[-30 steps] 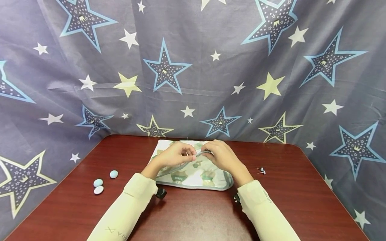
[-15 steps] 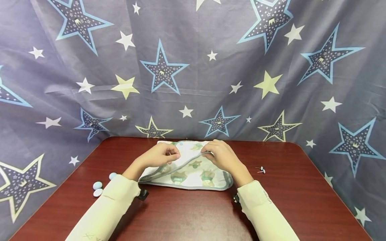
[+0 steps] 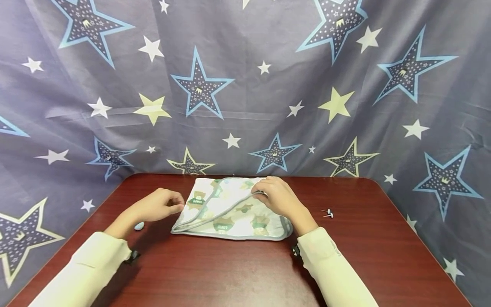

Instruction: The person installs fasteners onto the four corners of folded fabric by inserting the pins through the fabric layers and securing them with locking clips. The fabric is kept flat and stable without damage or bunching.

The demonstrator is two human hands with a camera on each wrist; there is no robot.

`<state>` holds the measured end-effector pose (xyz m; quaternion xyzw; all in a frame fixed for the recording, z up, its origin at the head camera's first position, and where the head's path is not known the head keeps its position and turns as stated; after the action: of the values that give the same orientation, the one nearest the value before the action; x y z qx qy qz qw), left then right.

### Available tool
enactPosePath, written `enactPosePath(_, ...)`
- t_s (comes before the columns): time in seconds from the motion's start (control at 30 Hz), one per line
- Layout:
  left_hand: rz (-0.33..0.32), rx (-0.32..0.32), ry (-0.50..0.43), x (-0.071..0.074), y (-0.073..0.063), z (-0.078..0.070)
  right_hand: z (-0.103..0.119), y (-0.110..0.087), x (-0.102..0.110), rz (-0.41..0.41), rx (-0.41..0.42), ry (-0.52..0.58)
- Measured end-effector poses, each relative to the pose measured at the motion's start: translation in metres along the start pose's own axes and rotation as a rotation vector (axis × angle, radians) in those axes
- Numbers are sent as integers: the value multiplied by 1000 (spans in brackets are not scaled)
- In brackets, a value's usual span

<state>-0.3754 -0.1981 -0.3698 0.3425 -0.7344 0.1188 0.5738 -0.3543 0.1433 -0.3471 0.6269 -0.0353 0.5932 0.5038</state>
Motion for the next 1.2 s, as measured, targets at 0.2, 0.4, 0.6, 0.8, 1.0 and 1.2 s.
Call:
enactPosePath(0.2, 31, 47, 53, 6, -37, 23, 1, 1, 0, 0, 10, -3)
enactPosePath(0.4, 96, 102, 142, 12, -64, 39, 0, 1, -1, 0, 22, -18)
enactPosePath(0.6, 191, 89, 146, 15, -80, 45, 0, 1, -6, 29, 22, -57)
enactPosePath(0.8, 248, 52, 112, 16, -86, 48, 2, 1, -8, 32, 29, -71)
enactPosePath(1.0, 238, -28, 148, 13, -83, 53, 2, 1, -7, 23, 34, -72)
enactPosePath(1.2, 219, 5, 151, 10, -81, 58, 2, 1, -7, 40, 21, -78)
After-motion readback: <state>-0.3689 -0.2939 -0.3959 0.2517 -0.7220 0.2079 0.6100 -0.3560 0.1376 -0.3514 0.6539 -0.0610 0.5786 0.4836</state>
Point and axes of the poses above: each hand's wrist, its own y-axis towards the middle knuckle, its own x-axis out of the back of the hand, z = x × y, the point moved 5 cm from there along y, towards the middle knuckle, and after that the axes turned 11 degrees about -x, right-handed, at the moved point
